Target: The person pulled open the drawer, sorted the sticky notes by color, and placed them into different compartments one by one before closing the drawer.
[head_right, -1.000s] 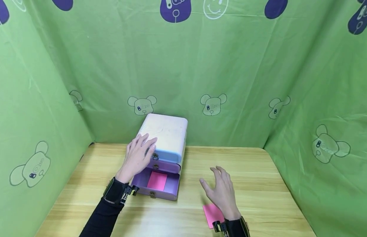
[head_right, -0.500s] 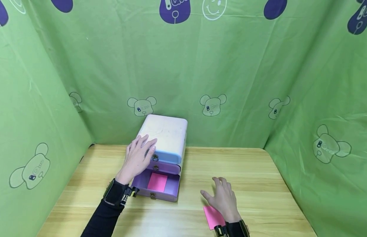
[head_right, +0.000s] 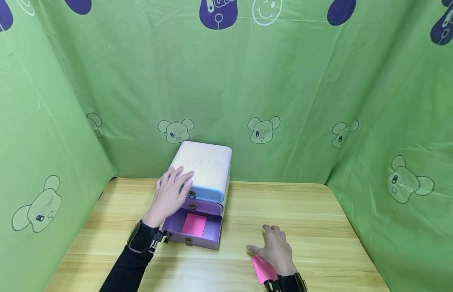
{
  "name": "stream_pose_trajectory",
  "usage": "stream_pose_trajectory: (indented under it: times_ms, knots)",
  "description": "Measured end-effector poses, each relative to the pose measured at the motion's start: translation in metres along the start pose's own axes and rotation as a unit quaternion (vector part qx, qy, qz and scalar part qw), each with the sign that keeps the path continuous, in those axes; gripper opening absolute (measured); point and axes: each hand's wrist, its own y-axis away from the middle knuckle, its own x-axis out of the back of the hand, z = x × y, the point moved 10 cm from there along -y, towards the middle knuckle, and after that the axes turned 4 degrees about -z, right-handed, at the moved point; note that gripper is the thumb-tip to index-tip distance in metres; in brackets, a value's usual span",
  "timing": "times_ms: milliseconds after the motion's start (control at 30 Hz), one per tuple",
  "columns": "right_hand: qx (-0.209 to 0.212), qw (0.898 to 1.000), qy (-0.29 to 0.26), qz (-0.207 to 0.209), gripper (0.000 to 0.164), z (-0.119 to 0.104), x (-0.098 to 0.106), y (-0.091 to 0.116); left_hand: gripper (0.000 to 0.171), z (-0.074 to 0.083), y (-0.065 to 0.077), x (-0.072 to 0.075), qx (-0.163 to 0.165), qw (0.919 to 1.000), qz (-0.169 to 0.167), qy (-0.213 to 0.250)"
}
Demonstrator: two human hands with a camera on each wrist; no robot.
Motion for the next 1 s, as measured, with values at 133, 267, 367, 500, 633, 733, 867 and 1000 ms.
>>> stream_pose_trajectory:
  times_ms: [133,267,367,500,633,733,867,1000]
  knots:
    - [-0.001,1.0,-0.01,-0.007,0.101,0.0,-0.003,0.001,0.045,0.001,0.0,0.001,-0.001,1.0,0.003,0.0]
    - [-0.006,1.0,-0.019,-0.021,0.102,0.001,-0.01,0.002,0.045,0.001,0.001,0.001,0.001,1.0,0.003,0.006]
    - [-0.009,0.999,-0.017,-0.029,0.101,0.002,-0.015,0.002,0.045,0.001,0.001,0.0,0.003,1.0,0.0,0.007]
    - [-0.008,0.999,-0.014,-0.03,0.097,0.004,-0.02,0.001,0.045,0.001,0.001,-0.002,0.003,1.0,-0.002,0.007]
    - [-0.004,1.0,-0.007,-0.03,0.094,0.003,-0.023,0.0,0.045,0.001,0.001,-0.001,0.003,1.0,0.0,0.009]
    - [-0.002,1.0,0.001,-0.031,0.092,0.002,-0.024,0.0,0.045,0.001,0.001,0.0,0.002,1.0,0.001,0.01]
    - [-0.001,1.0,0.007,-0.03,0.088,0.002,-0.024,-0.001,0.045,0.001,0.002,0.0,0.002,0.9999,0.003,0.01]
    - [-0.001,1.0,0.01,-0.029,0.085,0.002,-0.024,-0.001,0.046,0.001,0.001,0.0,0.002,1.0,0.002,0.009]
